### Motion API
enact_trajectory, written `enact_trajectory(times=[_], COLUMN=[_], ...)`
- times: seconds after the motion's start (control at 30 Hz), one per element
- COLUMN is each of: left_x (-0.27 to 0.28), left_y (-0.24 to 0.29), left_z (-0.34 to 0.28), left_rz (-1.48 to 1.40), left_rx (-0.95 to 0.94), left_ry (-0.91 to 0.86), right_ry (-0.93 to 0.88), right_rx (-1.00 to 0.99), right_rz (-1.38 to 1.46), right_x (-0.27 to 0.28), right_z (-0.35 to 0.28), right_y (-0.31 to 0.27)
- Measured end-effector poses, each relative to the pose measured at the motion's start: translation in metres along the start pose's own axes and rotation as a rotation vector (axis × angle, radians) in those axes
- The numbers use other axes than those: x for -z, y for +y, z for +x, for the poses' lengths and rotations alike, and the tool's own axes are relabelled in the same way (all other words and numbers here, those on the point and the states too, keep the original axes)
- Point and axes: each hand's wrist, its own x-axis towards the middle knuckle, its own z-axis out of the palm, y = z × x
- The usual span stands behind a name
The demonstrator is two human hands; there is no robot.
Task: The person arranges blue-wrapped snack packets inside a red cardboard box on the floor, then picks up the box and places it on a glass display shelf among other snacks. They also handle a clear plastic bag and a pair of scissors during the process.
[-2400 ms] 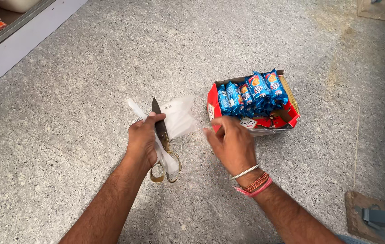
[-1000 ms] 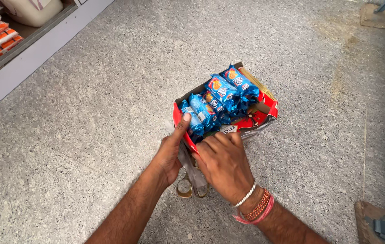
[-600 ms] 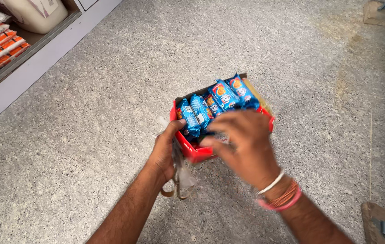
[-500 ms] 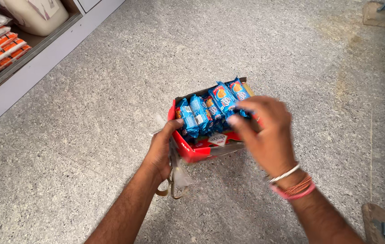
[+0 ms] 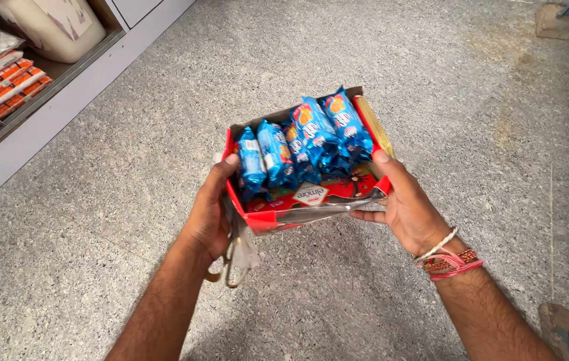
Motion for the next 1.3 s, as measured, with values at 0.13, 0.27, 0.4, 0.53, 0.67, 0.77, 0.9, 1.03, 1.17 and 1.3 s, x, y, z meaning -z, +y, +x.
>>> enact_trajectory(times=[0.13, 0.27, 0.4, 0.53, 0.67, 0.77, 0.9, 1.03, 1.17, 1.3], left_x=[-0.007, -0.031, -0.071, -0.112, -0.148, -0.162, -0.179, -0.189, -0.19, -0.179], left_y=[0.019, 0.049, 0.092, 0.13, 0.153, 0.161, 0.165, 0.167, 0.176, 0.192], left_z=[-0.017, -0.065, -0.123, -0.187, -0.239, -0.268, -0.299, -0.311, -0.297, -0.263], left_rz=[0.13, 0.219, 0.286, 0.34, 0.301, 0.311, 0.355, 0.349, 0.336, 0.309], left_rx=[-0.052, -0.091, -0.112, -0.124, -0.11, -0.112, -0.117, -0.087, -0.114, -0.103], left_ry=[-0.031, 0.001, 0.02, 0.037, -0.062, -0.173, -0.127, -0.106, -0.121, -0.063], right_ry=[0.011, 0.063, 0.05, -0.013, -0.116, -0.131, -0.129, -0.114, -0.095, -0.118], right_rx=[0.009, 0.023, 0.079, 0.114, 0.088, 0.124, 0.152, 0.154, 0.162, 0.188], right_rz=[0.011, -0.054, -0.115, -0.151, -0.234, -0.267, -0.265, -0.272, -0.276, -0.271], right_x=[-0.018, -0.035, -0.045, -0.05, -0.045, -0.038, -0.034, -0.034, -0.036, -0.042], right_z=[-0.013, -0.044, -0.099, -0.161, -0.221, -0.262, -0.306, -0.329, -0.32, -0.276], right_y=[-0.014, -0.046, -0.096, -0.151, -0.202, -0.224, -0.245, -0.255, -0.263, -0.272])
